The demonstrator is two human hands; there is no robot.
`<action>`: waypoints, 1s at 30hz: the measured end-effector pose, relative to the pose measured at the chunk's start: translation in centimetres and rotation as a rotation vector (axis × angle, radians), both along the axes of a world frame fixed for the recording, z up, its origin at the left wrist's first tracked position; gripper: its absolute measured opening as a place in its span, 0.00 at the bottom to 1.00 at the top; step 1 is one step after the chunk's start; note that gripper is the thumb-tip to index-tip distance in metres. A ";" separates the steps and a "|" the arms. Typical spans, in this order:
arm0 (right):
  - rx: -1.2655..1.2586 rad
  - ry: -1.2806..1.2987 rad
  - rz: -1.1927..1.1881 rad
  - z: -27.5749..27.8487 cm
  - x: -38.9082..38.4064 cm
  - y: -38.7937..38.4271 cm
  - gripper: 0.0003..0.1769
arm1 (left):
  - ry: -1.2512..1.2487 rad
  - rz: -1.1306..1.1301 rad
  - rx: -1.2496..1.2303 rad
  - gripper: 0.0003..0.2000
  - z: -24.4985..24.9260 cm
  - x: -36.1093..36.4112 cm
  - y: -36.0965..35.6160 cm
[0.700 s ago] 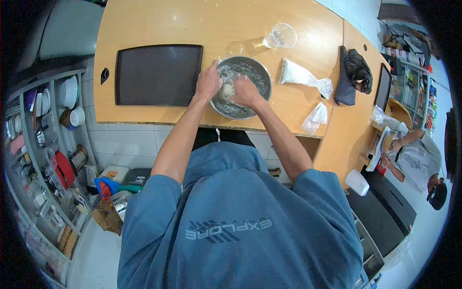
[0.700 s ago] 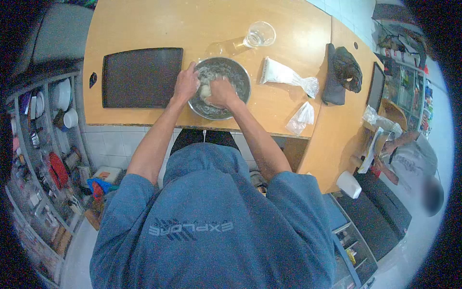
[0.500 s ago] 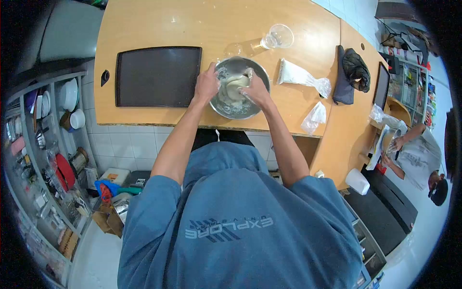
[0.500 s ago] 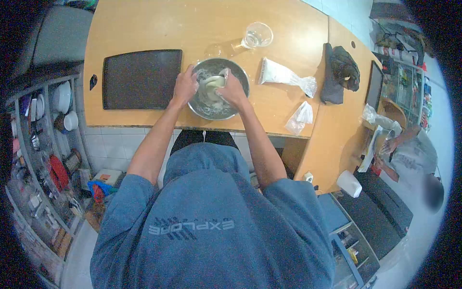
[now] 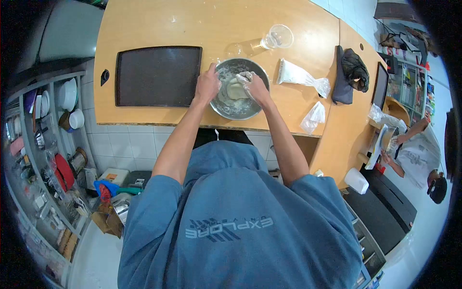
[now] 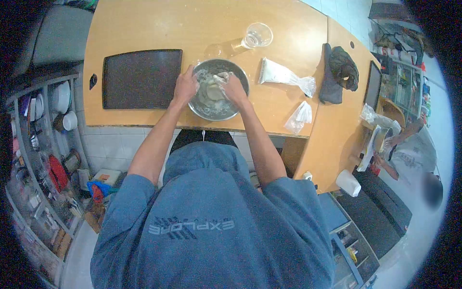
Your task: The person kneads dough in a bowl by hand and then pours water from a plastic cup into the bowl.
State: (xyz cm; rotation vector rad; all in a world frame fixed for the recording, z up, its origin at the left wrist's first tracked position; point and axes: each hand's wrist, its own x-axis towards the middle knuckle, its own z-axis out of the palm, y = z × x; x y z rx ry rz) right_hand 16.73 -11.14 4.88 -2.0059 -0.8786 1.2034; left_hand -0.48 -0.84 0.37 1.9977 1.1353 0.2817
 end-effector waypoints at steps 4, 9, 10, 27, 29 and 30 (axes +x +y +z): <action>-0.024 -0.372 0.118 -3.8 -0.7 -1.1 0.18 | 0.021 0.022 -0.018 0.13 0.6 0.1 -0.1; 0.015 -0.695 0.117 -0.8 -6.2 -2.0 0.16 | 0.009 0.018 -0.034 0.12 0.3 0.1 0.0; 0.052 -0.715 0.077 -0.7 -6.8 -2.0 0.16 | 0.003 0.017 -0.037 0.12 0.2 0.1 -0.1; -0.265 -0.809 0.050 -4.7 -7.2 4.3 0.24 | -0.025 -0.014 0.014 0.06 0.4 0.0 0.3; -0.244 -0.843 0.024 -5.3 -7.0 5.0 0.23 | -0.011 0.004 0.008 0.06 0.7 -0.2 0.1; -0.245 -0.836 -0.012 -6.0 -6.9 5.2 0.24 | 0.004 0.018 -0.015 0.06 0.7 -0.2 0.1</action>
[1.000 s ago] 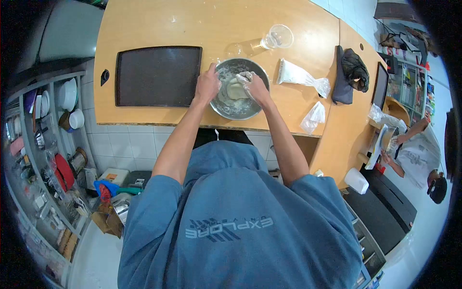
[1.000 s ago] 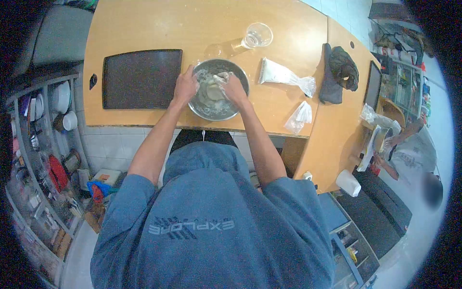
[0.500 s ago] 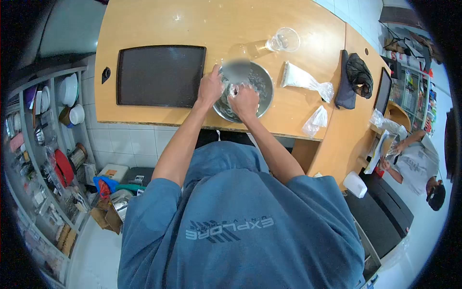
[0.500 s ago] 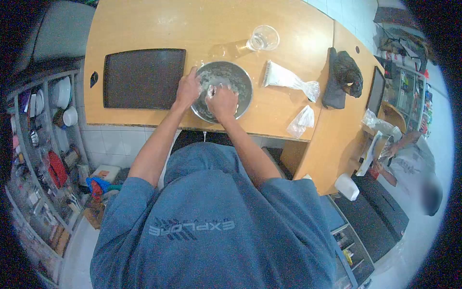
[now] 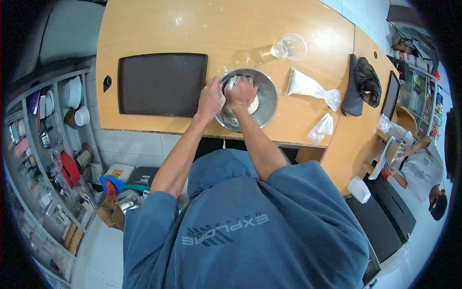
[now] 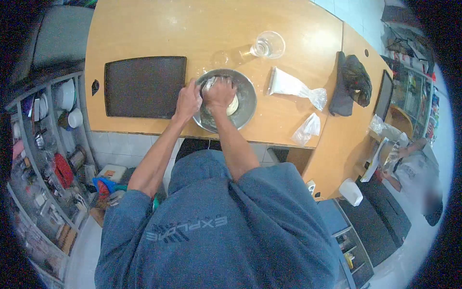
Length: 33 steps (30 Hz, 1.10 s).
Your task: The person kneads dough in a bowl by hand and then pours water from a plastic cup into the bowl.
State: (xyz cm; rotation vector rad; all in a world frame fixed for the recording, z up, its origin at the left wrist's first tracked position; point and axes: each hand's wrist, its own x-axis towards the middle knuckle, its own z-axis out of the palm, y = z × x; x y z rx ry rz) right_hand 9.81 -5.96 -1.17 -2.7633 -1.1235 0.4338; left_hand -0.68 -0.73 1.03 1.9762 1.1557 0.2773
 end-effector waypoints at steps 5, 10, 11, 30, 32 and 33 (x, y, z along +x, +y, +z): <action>0.068 0.059 -0.084 -1.2 0.4 0.1 0.24 | 0.028 0.036 -0.094 0.07 0.7 -0.1 -0.2; 0.142 0.352 0.016 -1.3 3.3 -1.6 0.20 | 0.005 0.097 -0.053 0.10 0.3 0.2 -0.9; 0.092 0.479 0.057 -1.1 4.6 -1.8 0.20 | 0.016 0.111 -0.050 0.11 0.3 0.3 -0.9; 0.318 0.457 0.286 5.8 5.0 -7.6 0.29 | 0.024 -0.026 0.059 0.14 -0.3 0.1 -0.9; 0.347 0.301 0.306 5.4 3.4 -8.2 0.31 | 0.000 -0.025 0.057 0.13 -0.6 0.0 -1.1; 0.250 0.317 0.284 5.3 2.7 -7.9 0.32 | -0.001 -0.013 0.052 0.13 -0.6 0.0 -1.2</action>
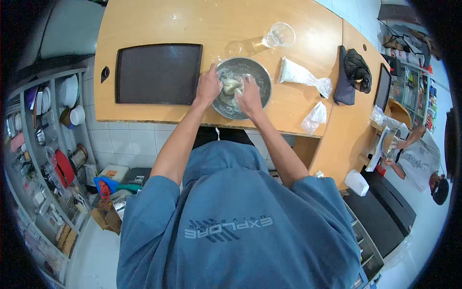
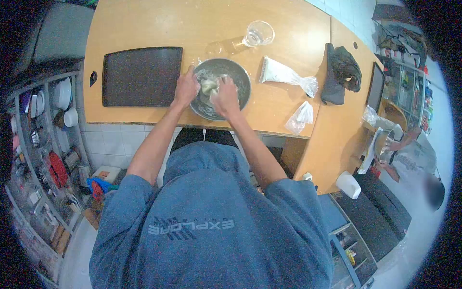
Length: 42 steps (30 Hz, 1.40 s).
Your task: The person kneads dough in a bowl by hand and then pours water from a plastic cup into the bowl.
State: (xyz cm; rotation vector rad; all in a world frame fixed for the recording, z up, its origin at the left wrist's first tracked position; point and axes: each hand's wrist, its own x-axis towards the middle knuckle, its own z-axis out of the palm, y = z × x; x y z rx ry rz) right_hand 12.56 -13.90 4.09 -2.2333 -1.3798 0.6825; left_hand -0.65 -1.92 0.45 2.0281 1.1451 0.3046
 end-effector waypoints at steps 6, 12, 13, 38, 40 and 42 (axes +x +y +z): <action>0.014 -0.174 -0.013 -2.4 -2.4 0.7 0.23 | -0.055 0.043 -0.023 0.08 0.2 -0.1 -0.4; -0.302 -0.130 -0.077 -2.5 -3.2 -0.3 0.16 | -0.002 0.049 -0.092 0.10 0.4 -0.1 -0.5; -0.367 -0.119 -0.081 -2.4 -3.2 -0.2 0.16 | 0.020 0.043 -0.086 0.09 0.4 0.0 -0.7; -0.434 -0.006 -0.414 -4.9 -1.2 4.2 0.25 | 0.024 -0.009 -0.042 0.07 0.8 -0.4 -0.7; -0.271 0.175 -0.323 -5.4 0.2 2.3 0.26 | 0.032 0.016 -0.028 0.07 0.7 -0.4 -0.7; -0.101 0.241 -0.181 -3.8 0.7 0.9 0.28 | 0.033 0.024 -0.018 0.07 0.7 -0.4 -0.7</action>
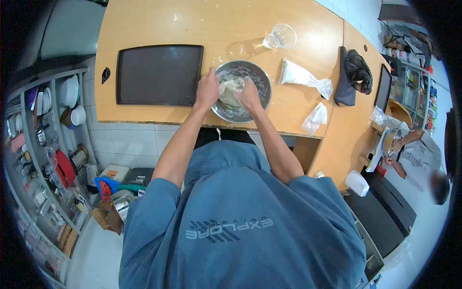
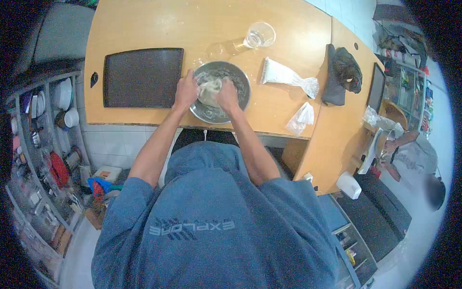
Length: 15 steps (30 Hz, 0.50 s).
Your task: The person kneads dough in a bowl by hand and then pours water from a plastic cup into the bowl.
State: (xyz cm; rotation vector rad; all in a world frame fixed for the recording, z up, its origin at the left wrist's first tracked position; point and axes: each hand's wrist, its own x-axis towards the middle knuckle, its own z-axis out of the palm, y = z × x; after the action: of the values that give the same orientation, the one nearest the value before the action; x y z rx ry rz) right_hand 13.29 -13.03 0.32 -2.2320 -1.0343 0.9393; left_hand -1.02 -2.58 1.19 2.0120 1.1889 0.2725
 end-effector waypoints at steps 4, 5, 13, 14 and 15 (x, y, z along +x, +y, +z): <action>0.083 -0.327 0.415 0.8 0.3 -1.1 0.35 | 0.000 -0.024 0.029 0.08 -0.2 0.1 -0.3; -0.030 -0.292 0.438 0.8 -0.1 -0.8 0.36 | -0.001 -0.039 0.041 0.09 -0.3 0.2 -0.4; -0.212 -0.210 0.343 3.2 -1.7 -0.8 0.43 | -0.002 -0.059 0.058 0.09 -0.5 0.2 0.4; -0.224 -0.185 0.328 3.5 -1.2 -1.1 0.43 | -0.004 -0.070 0.059 0.10 -0.6 0.2 0.5; -0.237 -0.159 0.314 4.1 -0.6 -1.2 0.44 | 0.014 -0.062 0.041 0.11 -0.6 0.2 0.5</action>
State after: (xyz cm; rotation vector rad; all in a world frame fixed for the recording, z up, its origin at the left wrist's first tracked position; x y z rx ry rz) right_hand 12.66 -14.23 4.44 -2.4119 -1.4446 1.0762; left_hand -0.78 -2.11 0.57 2.0854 1.1352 0.2543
